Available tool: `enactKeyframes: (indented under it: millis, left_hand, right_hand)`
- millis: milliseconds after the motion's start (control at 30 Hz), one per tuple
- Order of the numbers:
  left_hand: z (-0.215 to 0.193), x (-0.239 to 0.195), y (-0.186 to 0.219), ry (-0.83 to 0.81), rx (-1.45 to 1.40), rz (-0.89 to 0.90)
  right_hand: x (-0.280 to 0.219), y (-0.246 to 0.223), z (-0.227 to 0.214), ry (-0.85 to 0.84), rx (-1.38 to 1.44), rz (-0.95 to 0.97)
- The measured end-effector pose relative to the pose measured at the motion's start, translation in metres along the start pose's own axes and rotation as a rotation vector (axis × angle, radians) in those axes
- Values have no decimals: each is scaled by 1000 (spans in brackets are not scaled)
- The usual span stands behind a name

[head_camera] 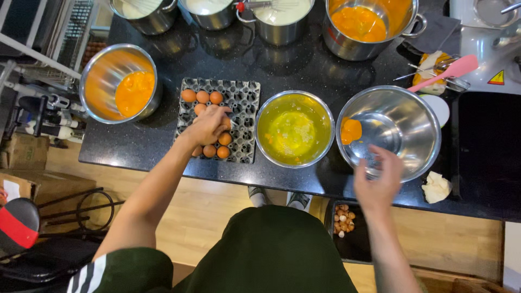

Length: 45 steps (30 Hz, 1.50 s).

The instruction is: The person retrieves a tray of eggs from a storage rack and places it on a kitchen counter. They then crack multiple eggs one by one, separating the yolks into a metal bowl and the whites into a separate container. The shells are discarded into a bin.

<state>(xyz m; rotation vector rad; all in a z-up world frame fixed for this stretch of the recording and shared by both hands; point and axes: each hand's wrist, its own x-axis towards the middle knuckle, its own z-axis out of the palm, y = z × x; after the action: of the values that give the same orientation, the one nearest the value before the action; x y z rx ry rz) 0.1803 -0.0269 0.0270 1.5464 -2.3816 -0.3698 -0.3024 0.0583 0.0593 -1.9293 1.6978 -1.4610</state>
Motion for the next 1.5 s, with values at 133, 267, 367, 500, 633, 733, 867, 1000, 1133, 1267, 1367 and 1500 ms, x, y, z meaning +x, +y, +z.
enactKeyframes:
  millis: [133, 267, 367, 500, 633, 733, 867, 1000, 1133, 1267, 1367, 1500]
  left_hand:
    - [-23, -19, 39, 219, -144, -36]
    - [-50, -27, 94, 203, -375, -101]
    - [-50, -27, 133, 223, -346, -7]
    - [-42, -27, 162, 208, -486, -48]
    - [-34, -26, 181, 198, -579, -82]
    - [-28, -23, 186, 183, -563, -28]
    - [-8, -15, 192, 113, -508, 22]
    - [14, -3, 211, 77, -573, 86]
    - [37, 17, 249, -102, -768, -8]
    - [68, 38, 292, -220, -904, 61]
    - [91, 53, 324, -280, -952, 170]
    - [125, 65, 362, -510, -940, 46]
  right_hand:
    - [9, -35, 38, -166, 220, 87]
    - [23, -78, 77, -386, 344, -84]
    - [33, -109, 90, -515, 459, -148]
    - [40, -128, 95, -564, 571, -203]
    - [38, -119, 95, -579, 621, -117]
    - [32, -104, 93, -559, 575, -70]
    - [23, -83, 83, -490, 521, -125]
    - [2, -58, 54, -442, 529, -13]
    - [-42, -13, 11, -304, 610, 274]
    - [-106, 53, -23, -34, 812, 702]
    - [-165, 118, -34, 199, 697, 830]
    - [-262, 241, -18, 403, 470, 968]
